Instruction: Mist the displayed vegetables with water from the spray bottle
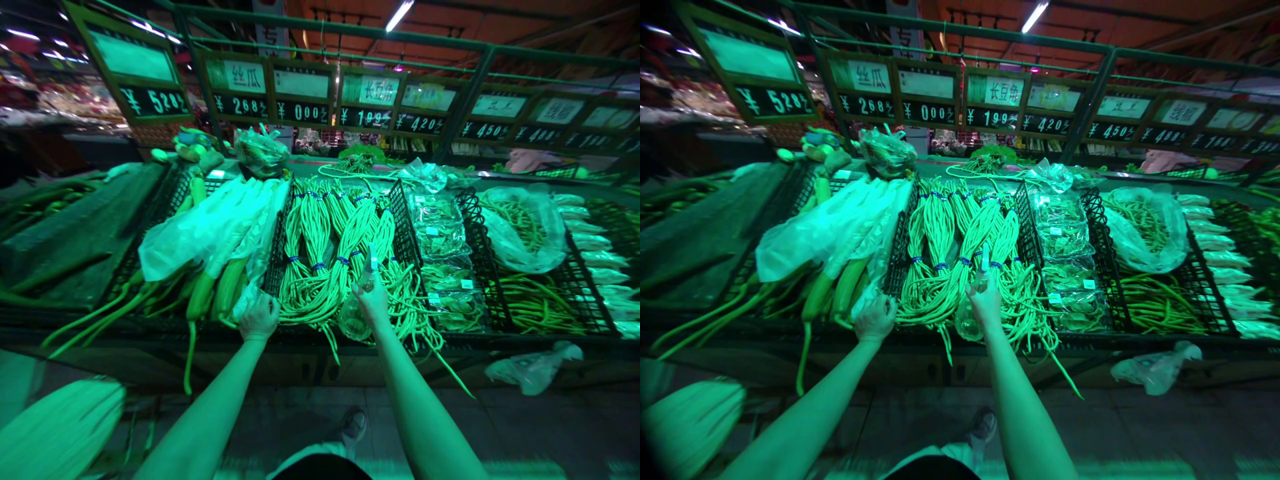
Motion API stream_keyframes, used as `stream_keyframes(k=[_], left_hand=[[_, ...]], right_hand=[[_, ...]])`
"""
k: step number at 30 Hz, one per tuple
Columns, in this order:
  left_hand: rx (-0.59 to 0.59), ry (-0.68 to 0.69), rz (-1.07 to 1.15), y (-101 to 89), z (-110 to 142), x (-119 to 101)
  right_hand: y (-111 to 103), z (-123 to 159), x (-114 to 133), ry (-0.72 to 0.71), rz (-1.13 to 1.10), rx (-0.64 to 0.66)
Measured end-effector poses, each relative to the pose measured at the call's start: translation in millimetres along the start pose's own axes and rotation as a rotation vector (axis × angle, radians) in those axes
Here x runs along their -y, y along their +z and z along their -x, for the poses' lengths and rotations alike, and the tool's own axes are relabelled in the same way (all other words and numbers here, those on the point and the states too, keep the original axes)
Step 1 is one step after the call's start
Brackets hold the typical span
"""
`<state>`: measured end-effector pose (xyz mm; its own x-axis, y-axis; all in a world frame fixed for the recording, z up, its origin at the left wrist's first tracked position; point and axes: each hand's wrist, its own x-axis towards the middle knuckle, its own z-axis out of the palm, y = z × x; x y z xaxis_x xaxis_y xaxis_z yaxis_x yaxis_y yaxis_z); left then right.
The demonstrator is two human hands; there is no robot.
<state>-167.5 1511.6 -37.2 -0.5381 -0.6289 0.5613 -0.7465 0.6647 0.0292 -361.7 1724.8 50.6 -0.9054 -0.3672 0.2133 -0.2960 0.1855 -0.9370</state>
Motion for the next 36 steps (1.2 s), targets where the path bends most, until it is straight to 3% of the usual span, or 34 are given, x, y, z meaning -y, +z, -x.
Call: stream_keyframes(k=[23,36], left_hand=[[-0.062,0.022,-0.014,6.9,1,3],[0.003,-0.013,0.064,4.0,1,3]], right_hand=[[2,-3,-3,-0.013,0.015,0.004],[4,-5,-12,0.015,0.040,-0.014]])
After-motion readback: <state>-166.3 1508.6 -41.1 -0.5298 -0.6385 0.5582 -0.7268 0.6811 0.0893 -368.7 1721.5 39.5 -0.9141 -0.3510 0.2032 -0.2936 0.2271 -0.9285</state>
